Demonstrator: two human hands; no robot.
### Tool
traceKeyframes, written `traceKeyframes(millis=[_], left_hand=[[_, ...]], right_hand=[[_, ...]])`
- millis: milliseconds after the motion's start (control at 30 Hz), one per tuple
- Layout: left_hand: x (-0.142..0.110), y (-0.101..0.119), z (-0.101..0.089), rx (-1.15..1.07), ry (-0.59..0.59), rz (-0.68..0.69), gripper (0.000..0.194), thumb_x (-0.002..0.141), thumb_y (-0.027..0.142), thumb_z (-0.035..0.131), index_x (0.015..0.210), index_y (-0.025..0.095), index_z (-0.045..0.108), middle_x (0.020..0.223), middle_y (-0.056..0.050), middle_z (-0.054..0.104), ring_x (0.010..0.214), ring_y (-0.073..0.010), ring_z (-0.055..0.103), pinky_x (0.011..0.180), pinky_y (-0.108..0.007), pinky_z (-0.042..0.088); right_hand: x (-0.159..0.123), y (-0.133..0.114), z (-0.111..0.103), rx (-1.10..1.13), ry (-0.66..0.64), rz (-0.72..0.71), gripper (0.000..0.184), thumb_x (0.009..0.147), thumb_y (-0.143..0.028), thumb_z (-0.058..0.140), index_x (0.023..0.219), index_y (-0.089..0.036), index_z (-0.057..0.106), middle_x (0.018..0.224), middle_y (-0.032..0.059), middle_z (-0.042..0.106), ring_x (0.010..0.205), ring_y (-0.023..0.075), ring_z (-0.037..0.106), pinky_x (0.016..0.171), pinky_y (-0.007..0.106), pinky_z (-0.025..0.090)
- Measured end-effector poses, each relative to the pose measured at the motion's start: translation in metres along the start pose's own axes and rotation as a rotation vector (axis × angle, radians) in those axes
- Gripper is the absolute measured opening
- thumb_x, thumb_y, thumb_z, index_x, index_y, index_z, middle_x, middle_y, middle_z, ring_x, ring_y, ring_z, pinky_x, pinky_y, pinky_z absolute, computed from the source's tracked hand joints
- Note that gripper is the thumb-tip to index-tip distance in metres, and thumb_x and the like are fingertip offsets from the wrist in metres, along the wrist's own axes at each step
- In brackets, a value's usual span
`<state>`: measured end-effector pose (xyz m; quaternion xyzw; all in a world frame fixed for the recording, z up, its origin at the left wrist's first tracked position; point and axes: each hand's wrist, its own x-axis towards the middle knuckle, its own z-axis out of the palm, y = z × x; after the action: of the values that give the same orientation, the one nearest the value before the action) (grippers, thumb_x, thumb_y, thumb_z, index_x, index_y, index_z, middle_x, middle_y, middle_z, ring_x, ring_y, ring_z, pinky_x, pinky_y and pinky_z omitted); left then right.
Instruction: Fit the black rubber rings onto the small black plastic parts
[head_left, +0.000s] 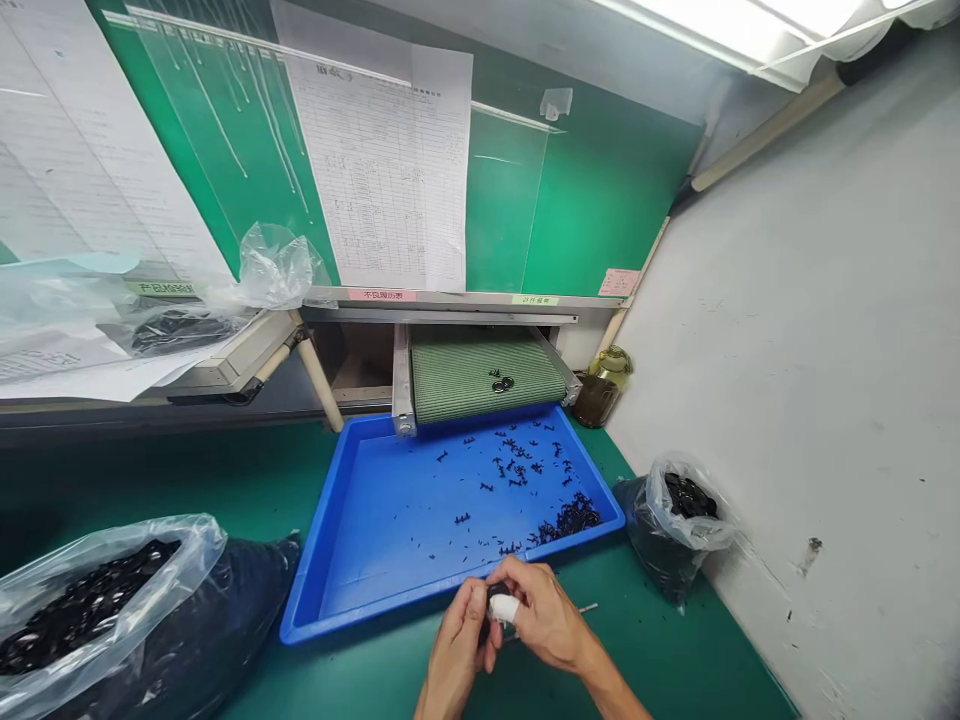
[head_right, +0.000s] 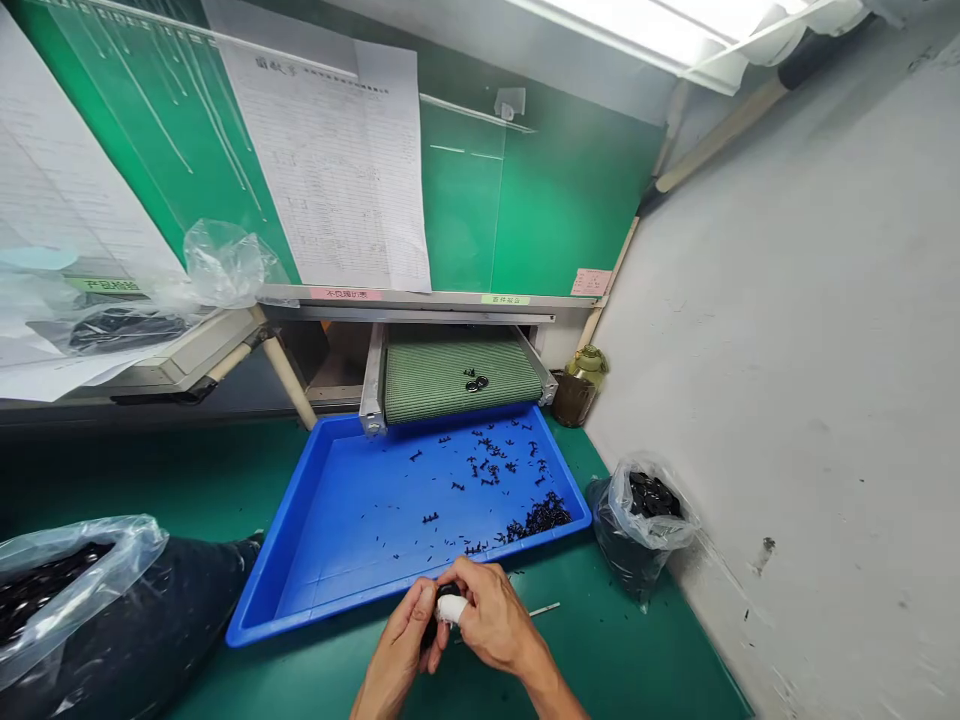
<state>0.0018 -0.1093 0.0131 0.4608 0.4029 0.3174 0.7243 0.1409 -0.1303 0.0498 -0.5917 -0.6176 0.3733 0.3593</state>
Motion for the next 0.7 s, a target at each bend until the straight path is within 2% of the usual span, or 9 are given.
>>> traceKeyframes(millis=[67, 167, 267, 333, 400, 433, 500, 600, 700], left_hand=[[0.0, 0.001, 0.0, -0.031, -0.013, -0.013, 0.049, 0.08, 0.067, 0.044, 0.072, 0.018, 0.047, 0.046, 0.004, 0.051, 0.037, -0.0053, 0.036, 0.041, -0.019, 0.019], [0.006, 0.001, -0.001, -0.06, -0.023, 0.026, 0.046, 0.078, 0.064, 0.051, 0.074, 0.019, 0.048, 0.043, 0.007, 0.047, 0.036, -0.0046, 0.033, 0.04, -0.019, 0.02], [0.014, 0.005, -0.002, -0.03, -0.048, 0.016, 0.04, 0.077, 0.056, 0.059, 0.074, 0.018, 0.048, 0.044, 0.007, 0.049, 0.035, -0.0038, 0.035, 0.04, -0.017, 0.023], [0.019, 0.008, -0.003, -0.05, -0.05, -0.032, 0.038, 0.078, 0.054, 0.059, 0.074, 0.018, 0.048, 0.043, 0.006, 0.051, 0.034, -0.0034, 0.036, 0.039, -0.017, 0.02], [0.022, 0.012, -0.004, -0.144, -0.023, -0.083, 0.036, 0.079, 0.053, 0.059, 0.079, 0.018, 0.05, 0.042, 0.006, 0.051, 0.032, -0.0033, 0.035, 0.037, -0.016, 0.015], [0.024, 0.013, -0.005, -0.211, -0.004, -0.104, 0.036, 0.078, 0.053, 0.06, 0.084, 0.018, 0.051, 0.041, 0.006, 0.051, 0.032, -0.0036, 0.035, 0.036, -0.016, 0.014], [0.026, 0.016, -0.008, -0.343, 0.038, -0.14, 0.037, 0.077, 0.051, 0.062, 0.092, 0.019, 0.053, 0.042, 0.006, 0.05, 0.032, -0.0041, 0.036, 0.035, -0.015, 0.014], [0.029, 0.016, -0.013, -0.497, 0.088, -0.186, 0.036, 0.072, 0.046, 0.068, 0.09, 0.019, 0.055, 0.051, 0.004, 0.056, 0.031, -0.003, 0.036, 0.034, -0.015, 0.014], [0.032, 0.011, -0.019, -0.57, 0.123, -0.231, 0.032, 0.066, 0.039, 0.075, 0.081, 0.018, 0.057, 0.061, 0.001, 0.06, 0.034, -0.0017, 0.038, 0.036, -0.015, 0.02]], right_hand=[[0.001, -0.003, 0.005, 0.025, 0.02, 0.001, 0.012, 0.083, -0.023, 0.049, 0.081, -0.021, 0.061, 0.059, -0.006, 0.054, 0.058, 0.0096, 0.046, 0.059, 0.021, 0.035], [0.005, -0.002, 0.009, 0.033, 0.087, 0.058, 0.022, 0.088, -0.03, 0.044, 0.073, -0.019, 0.056, 0.055, -0.0057, 0.051, 0.054, 0.009, 0.048, 0.055, 0.02, 0.035], [0.016, 0.005, 0.0, -0.108, 0.03, 0.064, 0.021, 0.09, -0.026, 0.038, 0.084, -0.021, 0.057, 0.049, -0.0077, 0.048, 0.05, 0.0095, 0.049, 0.054, 0.02, 0.037], [0.034, 0.011, -0.019, -0.338, -0.017, 0.01, 0.025, 0.085, -0.013, 0.037, 0.094, -0.023, 0.058, 0.056, -0.0064, 0.056, 0.057, 0.0108, 0.054, 0.061, 0.02, 0.041], [0.064, 0.016, -0.047, -0.553, 0.038, -0.039, 0.04, 0.076, -0.003, 0.037, 0.103, -0.024, 0.059, 0.083, -0.0004, 0.066, 0.077, 0.013, 0.059, 0.072, 0.022, 0.043], [0.084, 0.017, -0.062, -0.614, 0.096, -0.047, 0.047, 0.073, 0.0, 0.036, 0.108, -0.023, 0.058, 0.099, 0.0033, 0.064, 0.088, 0.0148, 0.059, 0.077, 0.024, 0.043], [0.13, 0.02, -0.092, -0.674, 0.189, -0.044, 0.054, 0.074, 0.0, 0.034, 0.12, -0.021, 0.054, 0.115, 0.0084, 0.058, 0.1, 0.0184, 0.056, 0.082, 0.028, 0.043], [0.198, 0.021, -0.123, -0.726, 0.257, -0.059, 0.058, 0.077, -0.001, 0.033, 0.131, -0.019, 0.046, 0.12, 0.011, 0.053, 0.098, 0.0205, 0.055, 0.08, 0.03, 0.043], [0.245, 0.022, -0.131, -0.762, 0.236, -0.104, 0.056, 0.078, -0.004, 0.038, 0.128, -0.024, 0.05, 0.116, 0.0085, 0.053, 0.088, 0.0192, 0.057, 0.072, 0.029, 0.043]])
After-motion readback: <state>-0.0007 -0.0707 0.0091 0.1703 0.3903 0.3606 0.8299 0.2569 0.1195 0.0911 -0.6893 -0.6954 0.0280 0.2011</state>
